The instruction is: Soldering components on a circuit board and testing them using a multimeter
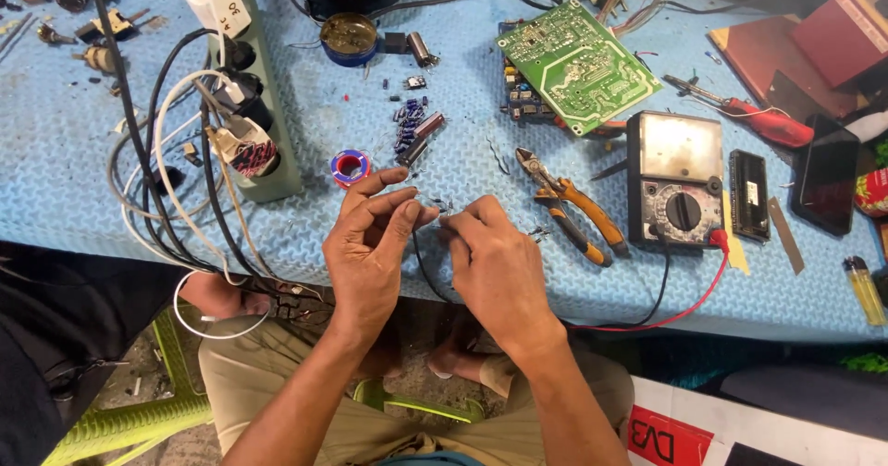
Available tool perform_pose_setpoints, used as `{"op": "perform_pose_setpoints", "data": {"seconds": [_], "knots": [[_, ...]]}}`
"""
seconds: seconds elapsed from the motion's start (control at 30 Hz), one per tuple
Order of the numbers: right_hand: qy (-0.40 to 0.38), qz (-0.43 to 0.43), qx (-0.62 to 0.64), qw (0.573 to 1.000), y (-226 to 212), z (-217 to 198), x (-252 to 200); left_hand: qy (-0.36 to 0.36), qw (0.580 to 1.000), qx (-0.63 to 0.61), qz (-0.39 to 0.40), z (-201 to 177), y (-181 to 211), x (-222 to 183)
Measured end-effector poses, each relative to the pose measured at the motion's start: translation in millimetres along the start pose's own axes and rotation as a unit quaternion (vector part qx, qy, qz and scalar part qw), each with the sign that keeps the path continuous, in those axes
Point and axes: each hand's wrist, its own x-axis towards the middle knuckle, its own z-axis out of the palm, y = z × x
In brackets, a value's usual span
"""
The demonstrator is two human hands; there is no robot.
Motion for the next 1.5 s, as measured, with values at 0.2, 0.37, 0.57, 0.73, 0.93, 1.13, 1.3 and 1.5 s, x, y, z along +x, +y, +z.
{"op": "perform_pose_setpoints", "data": {"seconds": [0.2, 0.37, 0.57, 0.73, 0.93, 1.13, 1.3, 1.5], "knots": [[0.000, -0.004, -0.033, 0.999, 1, 7, -4, -0.024, 1.000, 0.009, -0.013, -2, 5, 2], [0.062, -0.006, 0.003, 0.998, 4, 8, -11, -0.050, 0.998, 0.017, -0.019, -5, 2, 3], [0.168, 0.011, 0.156, 0.973, 9, 5, -12, -0.076, 0.996, 0.023, -0.037, -2, -3, 4], [0.183, 0.003, 0.190, 0.965, 4, 1, -11, -0.111, 0.991, 0.058, -0.047, -2, -1, 5], [0.191, -0.019, 0.188, 0.963, -4, -3, -10, -0.130, 0.986, 0.090, -0.046, 2, 8, 5], [0.191, -0.027, 0.181, 0.964, -4, -2, -10, -0.139, 0.983, 0.113, -0.039, 2, 12, 5], [0.188, -0.036, 0.170, 0.967, -4, -3, -10, -0.140, 0.983, 0.116, -0.039, 2, 10, 6], [0.184, -0.038, 0.163, 0.968, -4, -2, -9, -0.146, 0.982, 0.115, -0.045, 1, 10, 8]]}}
